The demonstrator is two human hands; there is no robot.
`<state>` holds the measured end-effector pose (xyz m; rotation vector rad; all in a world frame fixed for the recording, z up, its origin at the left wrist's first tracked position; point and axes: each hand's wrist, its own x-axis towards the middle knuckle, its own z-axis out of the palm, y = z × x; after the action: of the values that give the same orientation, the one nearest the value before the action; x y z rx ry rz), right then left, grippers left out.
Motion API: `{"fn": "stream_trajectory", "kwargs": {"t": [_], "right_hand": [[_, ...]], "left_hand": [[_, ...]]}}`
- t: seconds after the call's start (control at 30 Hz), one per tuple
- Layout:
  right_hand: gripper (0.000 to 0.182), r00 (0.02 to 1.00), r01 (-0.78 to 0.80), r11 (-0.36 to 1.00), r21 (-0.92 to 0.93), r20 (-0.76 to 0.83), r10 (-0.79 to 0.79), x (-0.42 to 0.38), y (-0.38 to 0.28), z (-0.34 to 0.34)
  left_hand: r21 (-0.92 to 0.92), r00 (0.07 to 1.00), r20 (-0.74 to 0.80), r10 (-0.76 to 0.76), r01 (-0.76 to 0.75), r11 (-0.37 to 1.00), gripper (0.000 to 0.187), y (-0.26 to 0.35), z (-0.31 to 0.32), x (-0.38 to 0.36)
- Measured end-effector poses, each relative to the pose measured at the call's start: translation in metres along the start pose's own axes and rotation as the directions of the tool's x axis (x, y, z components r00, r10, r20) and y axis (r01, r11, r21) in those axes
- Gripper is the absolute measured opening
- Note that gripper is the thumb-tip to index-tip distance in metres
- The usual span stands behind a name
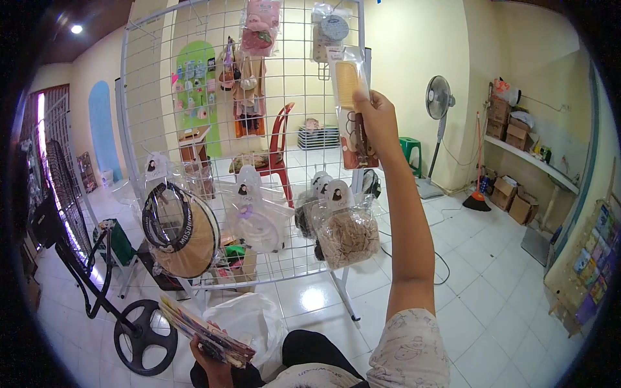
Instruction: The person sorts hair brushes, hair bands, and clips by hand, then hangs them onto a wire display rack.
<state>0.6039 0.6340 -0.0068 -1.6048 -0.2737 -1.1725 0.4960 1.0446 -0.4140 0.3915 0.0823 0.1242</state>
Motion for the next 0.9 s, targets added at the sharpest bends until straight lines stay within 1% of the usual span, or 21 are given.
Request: {"fn": "stream_trajectory", "kwargs": {"t": [0.07,0.13,0.17,0.27,0.3,0.4,0.43,0.47,0.5,0.53,0.57,0.6,0.63,0.67,0.7,0.73,0.77,0.8,0.83,0.87,0.9], "right_hand": [[0.036,1.000,0.008,0.999,-0.039,-0.003,-0.008,-0.002,-0.002,0.001],[0.035,1.000,-0.025,0.998,-0.053,0.010,0.026,0.001,0.002,0.001],[0.035,0.999,-0.046,0.997,-0.062,0.016,0.047,0.003,0.007,0.001],[0.037,0.997,-0.013,0.999,-0.050,0.072,0.016,0.026,0.048,0.011],[0.042,0.996,-0.008,0.993,-0.114,0.084,0.018,0.039,0.070,0.014],[0.047,0.992,0.020,0.961,-0.277,0.123,0.014,0.065,0.121,0.021],[0.051,0.982,-0.014,0.903,-0.430,0.163,0.093,0.062,0.115,0.021],[0.051,0.998,0.050,0.867,-0.495,0.059,-0.024,0.066,0.134,0.023],[0.052,0.988,0.104,0.821,-0.562,-0.033,-0.148,0.075,0.166,0.026],[0.054,0.956,0.146,0.764,-0.628,-0.109,-0.272,0.080,0.189,0.026],[0.058,0.940,0.217,0.759,-0.614,-0.080,-0.333,0.084,0.197,0.019],[0.063,0.920,0.291,0.756,-0.586,-0.046,-0.390,0.084,0.201,0.014],[0.063,0.912,0.294,0.716,-0.633,-0.039,-0.408,0.069,0.189,0.014],[0.061,0.880,0.345,0.694,-0.632,-0.041,-0.474,0.061,0.181,0.017],[0.054,0.912,0.323,0.808,-0.493,-0.065,-0.405,0.046,0.151,0.029],[0.045,0.840,0.459,0.724,-0.515,-0.014,-0.542,0.012,0.119,0.041],[0.035,0.820,0.533,0.733,-0.423,0.044,-0.571,-0.027,0.076,0.057],[0.028,0.924,0.362,0.932,-0.031,0.142,-0.354,-0.073,0.041,0.076],[0.025,0.912,0.383,0.913,-0.142,0.211,-0.350,-0.117,0.026,0.088],[0.027,0.930,0.328,0.894,-0.306,0.270,-0.249,-0.168,0.044,0.096],[0.034,0.724,0.429,0.893,-0.136,0.642,-0.250,-0.214,0.028,0.101]], "left_hand": [[-0.024,1.000,-0.009,-0.003,0.002,1.000,0.060,-0.001,0.000,0.001],[-0.058,1.000,-0.021,-0.010,0.009,0.998,0.059,-0.002,0.000,0.001],[-0.038,1.000,-0.027,-0.011,0.010,0.999,0.058,-0.001,-0.001,0.001],[0.006,0.999,-0.045,-0.007,0.007,1.000,0.055,0.001,-0.003,-0.001],[0.011,0.999,-0.045,0.000,0.001,1.000,0.054,0.000,0.003,-0.003],[0.027,0.997,-0.065,0.034,-0.032,0.999,0.050,-0.002,0.020,-0.009],[0.036,0.996,-0.079,0.048,-0.045,0.998,0.048,-0.001,0.022,-0.011],[0.060,0.995,-0.085,0.050,-0.045,0.997,0.047,0.000,0.020,-0.010],[0.084,0.994,-0.093,0.054,-0.046,0.995,0.047,-0.001,0.015,-0.008],[0.107,0.992,-0.108,0.061,-0.050,0.993,0.046,0.000,0.010,-0.007],[0.110,0.990,-0.121,0.069,-0.055,0.992,0.044,-0.001,0.011,-0.006],[0.105,1.000,-0.030,0.003,0.000,0.995,0.042,0.001,0.008,-0.007],[0.086,0.989,-0.148,-0.017,0.030,0.996,0.040,0.001,0.016,-0.009],[0.048,0.994,-0.108,-0.019,0.025,0.999,0.038,-0.001,0.012,-0.008],[0.059,0.990,-0.144,-0.005,0.013,0.998,0.036,0.000,0.022,-0.010],[0.041,0.996,-0.078,-0.036,0.039,0.998,0.036,0.001,0.023,-0.011],[0.089,0.998,-0.060,0.026,-0.020,0.996,0.038,-0.001,0.026,-0.011],[0.128,0.989,-0.145,0.011,0.008,0.992,0.040,0.000,0.025,-0.009],[0.092,0.998,-0.056,-0.026,0.032,0.995,0.044,0.002,0.025,-0.009],[0.091,0.999,-0.032,-0.025,0.028,0.995,0.044,0.003,0.023,-0.008],[0.092,0.999,-0.001,-0.033,0.033,0.995,0.045,0.002,0.020,-0.006]]}}
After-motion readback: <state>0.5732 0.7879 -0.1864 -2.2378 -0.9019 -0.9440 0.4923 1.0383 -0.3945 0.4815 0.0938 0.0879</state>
